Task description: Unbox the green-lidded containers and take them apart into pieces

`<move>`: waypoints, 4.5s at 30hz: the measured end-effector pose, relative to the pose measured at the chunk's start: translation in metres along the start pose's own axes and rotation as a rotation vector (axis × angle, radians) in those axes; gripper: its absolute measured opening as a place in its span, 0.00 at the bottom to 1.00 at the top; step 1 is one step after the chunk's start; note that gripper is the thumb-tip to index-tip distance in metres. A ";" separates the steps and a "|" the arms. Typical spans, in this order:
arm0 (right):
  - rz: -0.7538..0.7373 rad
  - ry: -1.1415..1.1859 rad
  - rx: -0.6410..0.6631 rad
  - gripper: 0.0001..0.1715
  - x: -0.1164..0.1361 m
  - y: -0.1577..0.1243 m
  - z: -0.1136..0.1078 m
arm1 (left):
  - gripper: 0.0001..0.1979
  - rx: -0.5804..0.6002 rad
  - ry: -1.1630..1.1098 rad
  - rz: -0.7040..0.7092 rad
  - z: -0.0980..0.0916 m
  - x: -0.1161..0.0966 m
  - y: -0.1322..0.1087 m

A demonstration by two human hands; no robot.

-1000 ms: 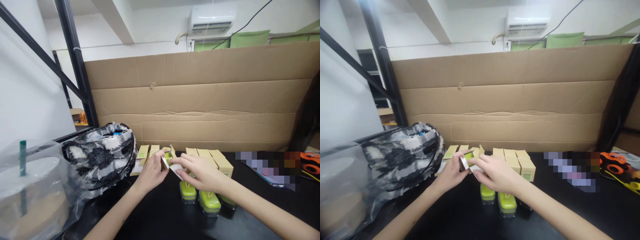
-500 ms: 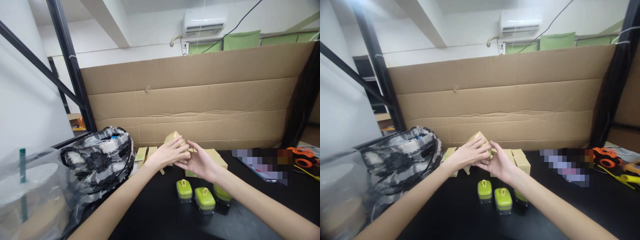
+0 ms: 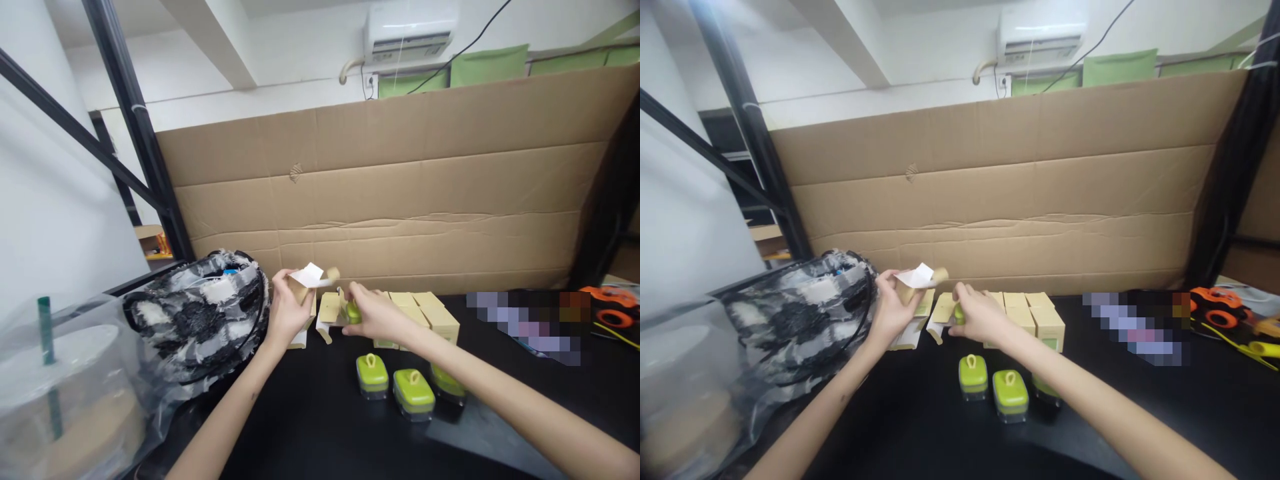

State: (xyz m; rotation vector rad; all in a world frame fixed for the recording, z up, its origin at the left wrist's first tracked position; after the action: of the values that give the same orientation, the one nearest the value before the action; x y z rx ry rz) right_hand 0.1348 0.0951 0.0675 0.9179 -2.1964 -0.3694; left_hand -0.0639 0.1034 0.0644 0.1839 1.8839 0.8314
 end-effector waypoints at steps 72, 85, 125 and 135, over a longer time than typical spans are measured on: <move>0.066 -0.375 0.691 0.16 -0.075 0.042 -0.052 | 0.15 0.584 0.867 -0.279 0.026 0.047 0.033; -0.156 -0.204 -0.023 0.34 -0.030 0.000 -0.082 | 0.24 0.448 0.795 0.055 0.016 -0.060 0.022; 0.465 1.486 -0.503 0.08 -0.032 -0.082 -0.047 | 0.13 0.301 0.937 1.471 0.104 -0.124 -0.030; 0.348 0.388 -0.336 0.18 -0.056 -0.106 -0.122 | 0.28 0.489 0.096 0.002 0.071 -0.088 -0.009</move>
State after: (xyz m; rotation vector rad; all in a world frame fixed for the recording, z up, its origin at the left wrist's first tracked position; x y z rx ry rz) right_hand 0.3027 0.0609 0.0718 0.3753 -1.8170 -0.3445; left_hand 0.0400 0.0883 0.1077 0.4524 2.1525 0.3713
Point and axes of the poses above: each hand's wrist, its own y-axis towards the middle knuckle, its own z-axis out of the palm, x = y × z, the point moved 2 cm from there along y, towards the middle knuckle, and after that the axes turned 12 degrees about -z, right-handed, at the moved point
